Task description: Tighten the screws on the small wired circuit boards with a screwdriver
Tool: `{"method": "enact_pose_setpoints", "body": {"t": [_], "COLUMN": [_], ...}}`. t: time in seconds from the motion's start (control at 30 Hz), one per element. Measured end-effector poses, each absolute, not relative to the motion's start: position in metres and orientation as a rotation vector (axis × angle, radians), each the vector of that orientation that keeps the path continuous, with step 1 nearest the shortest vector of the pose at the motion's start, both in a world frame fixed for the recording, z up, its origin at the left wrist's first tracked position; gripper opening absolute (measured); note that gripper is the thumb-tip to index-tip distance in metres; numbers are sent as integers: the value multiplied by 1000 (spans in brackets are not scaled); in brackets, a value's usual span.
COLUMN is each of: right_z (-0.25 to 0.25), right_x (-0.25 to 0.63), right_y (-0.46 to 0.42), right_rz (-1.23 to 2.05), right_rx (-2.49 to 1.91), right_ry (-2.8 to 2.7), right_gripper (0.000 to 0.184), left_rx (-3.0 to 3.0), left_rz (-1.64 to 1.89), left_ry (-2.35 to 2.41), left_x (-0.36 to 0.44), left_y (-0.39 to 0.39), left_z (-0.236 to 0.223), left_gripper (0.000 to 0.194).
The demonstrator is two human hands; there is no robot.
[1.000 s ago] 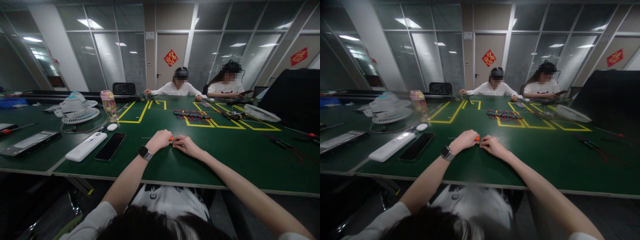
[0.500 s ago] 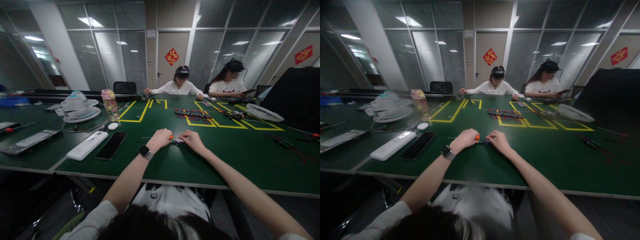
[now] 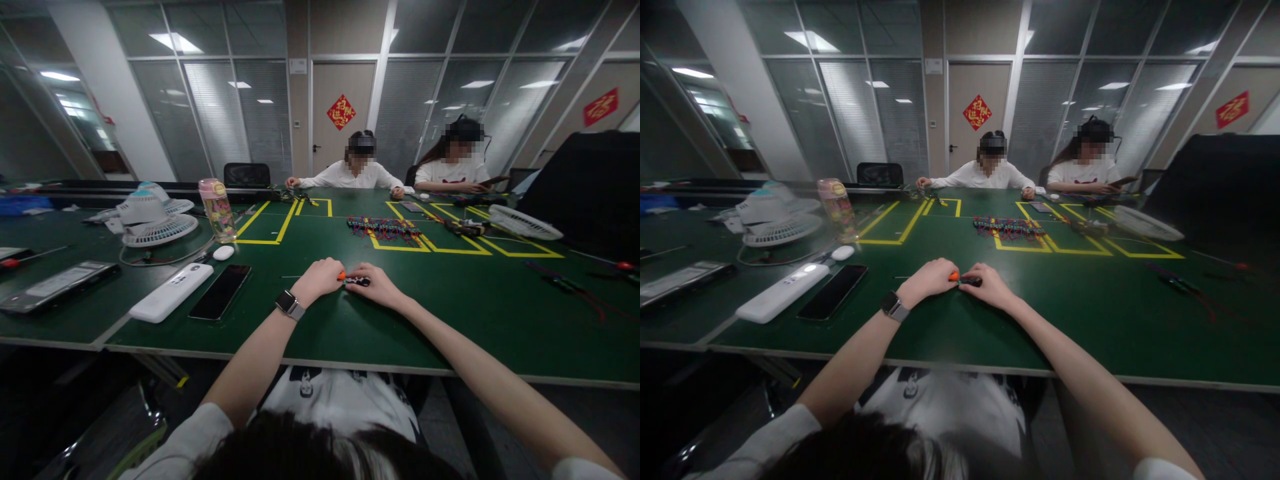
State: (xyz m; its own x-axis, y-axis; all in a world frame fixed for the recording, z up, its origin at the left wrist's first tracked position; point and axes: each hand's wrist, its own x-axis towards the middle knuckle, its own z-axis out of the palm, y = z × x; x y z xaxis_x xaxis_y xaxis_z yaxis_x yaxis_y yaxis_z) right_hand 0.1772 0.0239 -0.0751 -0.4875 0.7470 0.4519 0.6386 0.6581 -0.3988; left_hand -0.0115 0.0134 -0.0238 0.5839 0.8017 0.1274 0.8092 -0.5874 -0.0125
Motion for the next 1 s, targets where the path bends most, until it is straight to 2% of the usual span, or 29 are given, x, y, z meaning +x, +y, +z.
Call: {"method": "enact_pose_setpoints", "body": {"t": [0.2,0.63,0.87,1.0], "right_z": [-84,-74,-77,-77], "right_x": [170,167,167,168], "right_y": [26,18,19,19], "right_rz": [274,153,211,266], "right_rx": [-1038,-1050,-1049,-1093], "right_ry": [-2301,-2394,-2339,-2282], "right_gripper": [9,10,8,8], "left_rx": [-2720,-2687,-2718,-2762], "left_rz": [-152,-117,-153,-168], "left_ry": [-1344,-1227,-1291,-1372], "left_x": [-10,-3,-11,-19], "left_y": [13,1,8,19], "left_z": [-25,-22,-22,-23], "left_gripper": [16,15,14,24]}}
